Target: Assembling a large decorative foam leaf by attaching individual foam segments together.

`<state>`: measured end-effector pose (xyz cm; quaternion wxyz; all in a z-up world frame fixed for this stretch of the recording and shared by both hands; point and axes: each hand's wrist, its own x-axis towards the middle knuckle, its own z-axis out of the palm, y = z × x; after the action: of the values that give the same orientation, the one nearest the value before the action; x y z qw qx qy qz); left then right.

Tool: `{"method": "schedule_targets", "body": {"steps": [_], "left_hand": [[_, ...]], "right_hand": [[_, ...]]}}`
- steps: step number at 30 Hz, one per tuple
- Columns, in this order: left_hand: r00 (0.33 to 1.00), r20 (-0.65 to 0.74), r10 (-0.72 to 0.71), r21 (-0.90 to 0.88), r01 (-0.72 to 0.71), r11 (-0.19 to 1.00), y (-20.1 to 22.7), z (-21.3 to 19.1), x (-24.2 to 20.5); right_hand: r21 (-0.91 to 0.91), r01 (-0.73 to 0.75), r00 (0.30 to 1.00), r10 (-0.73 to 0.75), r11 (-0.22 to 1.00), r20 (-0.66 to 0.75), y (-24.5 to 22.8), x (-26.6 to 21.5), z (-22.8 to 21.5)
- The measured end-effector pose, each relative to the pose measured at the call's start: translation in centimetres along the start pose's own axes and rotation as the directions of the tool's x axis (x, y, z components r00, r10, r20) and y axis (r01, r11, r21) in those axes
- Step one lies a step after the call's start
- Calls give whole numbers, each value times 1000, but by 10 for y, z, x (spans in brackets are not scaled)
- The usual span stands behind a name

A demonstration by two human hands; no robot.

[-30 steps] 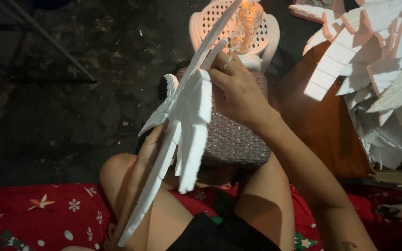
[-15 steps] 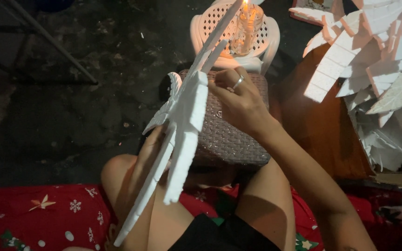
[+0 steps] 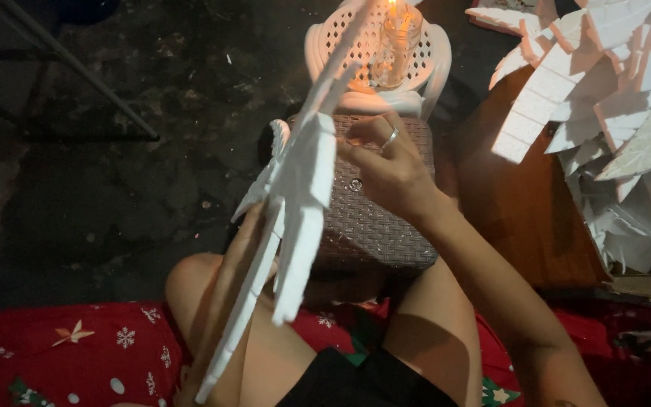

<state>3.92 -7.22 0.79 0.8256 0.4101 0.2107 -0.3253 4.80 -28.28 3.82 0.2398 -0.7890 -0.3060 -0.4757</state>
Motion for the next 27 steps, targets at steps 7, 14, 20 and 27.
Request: {"method": "schedule_targets", "body": {"steps": [7,14,20,27], "left_hand": [[999,13,-29,76,28,997,2,-6,-2],[999,6,-49,132,48,990,-5,-38,15],[1000,13,0,385,-5,923,7,7,-56],[998,49,44,268,-55,962,6,13,-52]], "right_hand": [[-12,-48,999,48,999,4,3,-9,6],[7,-80,997,80,997,6,6,-13,6],[-24,-78,997,78,997,-30,-1,-12,5],[21,-184,969,185,983,-165,-14,-31,2]]}}
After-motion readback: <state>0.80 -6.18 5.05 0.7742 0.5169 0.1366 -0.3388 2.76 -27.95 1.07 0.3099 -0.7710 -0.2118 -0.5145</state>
